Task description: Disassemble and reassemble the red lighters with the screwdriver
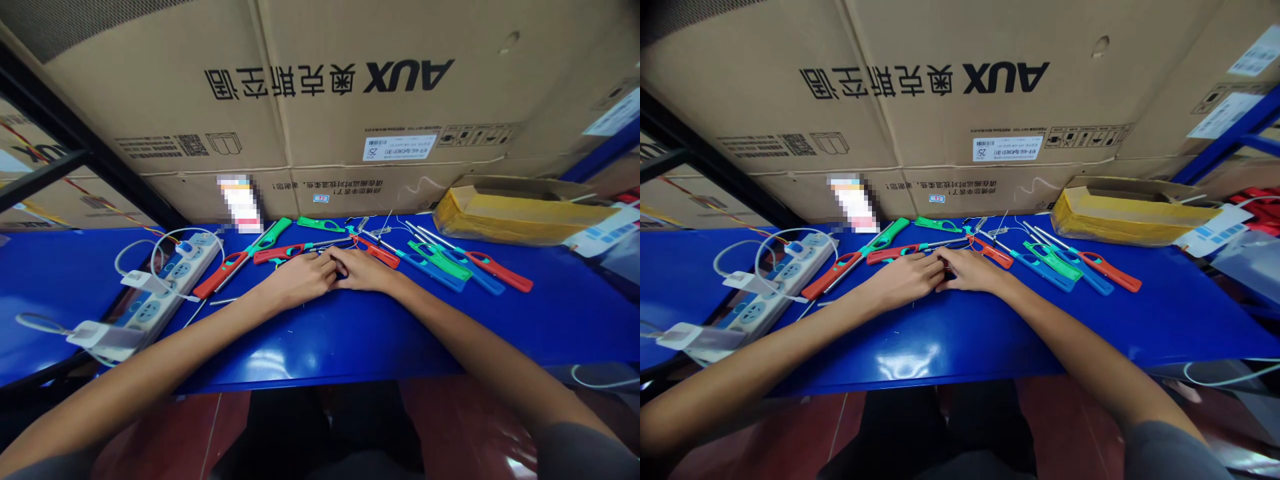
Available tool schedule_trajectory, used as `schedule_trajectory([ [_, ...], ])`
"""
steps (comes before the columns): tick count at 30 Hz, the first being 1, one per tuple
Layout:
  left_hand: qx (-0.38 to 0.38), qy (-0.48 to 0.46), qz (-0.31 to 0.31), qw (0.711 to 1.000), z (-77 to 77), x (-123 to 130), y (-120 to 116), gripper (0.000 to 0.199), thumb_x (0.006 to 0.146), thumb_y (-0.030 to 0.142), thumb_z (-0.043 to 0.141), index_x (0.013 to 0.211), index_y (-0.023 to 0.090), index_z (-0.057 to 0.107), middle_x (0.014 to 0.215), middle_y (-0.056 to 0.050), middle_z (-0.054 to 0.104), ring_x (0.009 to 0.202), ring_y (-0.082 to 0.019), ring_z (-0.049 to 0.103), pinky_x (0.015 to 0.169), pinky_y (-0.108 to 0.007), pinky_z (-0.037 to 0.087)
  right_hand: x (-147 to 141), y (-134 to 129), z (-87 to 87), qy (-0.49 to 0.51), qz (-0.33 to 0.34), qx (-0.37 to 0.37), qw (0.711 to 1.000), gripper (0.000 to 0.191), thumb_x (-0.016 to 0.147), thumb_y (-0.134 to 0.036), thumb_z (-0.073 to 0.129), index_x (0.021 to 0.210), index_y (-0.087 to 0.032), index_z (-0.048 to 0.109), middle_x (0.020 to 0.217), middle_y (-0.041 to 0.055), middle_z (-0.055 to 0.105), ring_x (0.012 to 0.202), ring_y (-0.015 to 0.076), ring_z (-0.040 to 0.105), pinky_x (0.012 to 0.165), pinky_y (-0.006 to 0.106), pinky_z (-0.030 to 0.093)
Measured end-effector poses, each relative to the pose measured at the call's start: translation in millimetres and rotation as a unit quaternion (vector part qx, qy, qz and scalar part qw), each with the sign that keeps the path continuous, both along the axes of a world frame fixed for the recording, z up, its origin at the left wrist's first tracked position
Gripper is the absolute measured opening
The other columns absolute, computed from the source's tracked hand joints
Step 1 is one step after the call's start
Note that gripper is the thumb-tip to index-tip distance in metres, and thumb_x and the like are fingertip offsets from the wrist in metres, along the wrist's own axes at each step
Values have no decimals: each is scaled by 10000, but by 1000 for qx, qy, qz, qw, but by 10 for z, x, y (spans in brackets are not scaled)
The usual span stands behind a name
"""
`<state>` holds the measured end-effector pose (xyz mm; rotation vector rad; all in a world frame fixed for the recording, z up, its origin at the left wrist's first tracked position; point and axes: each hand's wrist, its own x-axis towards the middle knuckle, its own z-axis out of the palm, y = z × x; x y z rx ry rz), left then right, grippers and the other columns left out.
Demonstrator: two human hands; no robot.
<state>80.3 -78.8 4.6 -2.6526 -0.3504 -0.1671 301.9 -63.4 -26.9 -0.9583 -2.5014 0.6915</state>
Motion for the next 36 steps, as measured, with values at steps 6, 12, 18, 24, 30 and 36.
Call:
schedule_trajectory([
  [6,-79,0,11,997,78,94,46,145,1000,75,655,954,122,784,950,-111,771,949,-243,728,847,-365,567,-2,13,-35,0,-8,-3,1000,457,839,-326,867,1184,-227,583,903,22,721,797,228,676,654,314,413],
  [12,-222,-62,52,972,-58,-45,176,117,1019,151,677,982,144,788,1012,-104,768,981,-236,737,796,-328,572,14,54,-72,14,-1,-5,1000,616,830,-416,917,1319,-215,600,881,12,724,803,225,687,695,318,464],
  [18,-299,-189,63,933,-222,-163,127,246,1099,204,550,1036,146,781,1033,-97,751,970,-207,722,879,-340,579,22,66,-86,33,10,-15,999,666,836,-413,908,1388,-210,595,970,28,749,806,198,678,711,318,485],
  [24,-376,-245,49,892,-228,-206,113,237,1089,221,575,1056,177,805,1065,-89,776,1023,-200,735,945,-354,588,17,39,-45,33,4,-14,999,690,847,-430,896,1435,-244,586,1065,42,769,864,205,701,784,336,521],
  [30,-380,-235,48,893,-130,-313,133,240,1089,239,589,1199,188,796,1142,-99,799,1081,-209,745,995,-379,588,34,47,-73,38,12,-8,999,682,871,-459,878,1453,-257,585,1092,33,783,843,189,702,774,328,528],
  [36,-324,-200,14,924,-156,-311,119,241,1106,267,585,1216,183,783,1121,-91,807,1072,-217,734,967,-386,570,28,37,-68,36,12,-5,999,658,881,-426,875,1446,-243,590,1105,38,791,879,197,718,791,331,536],
])
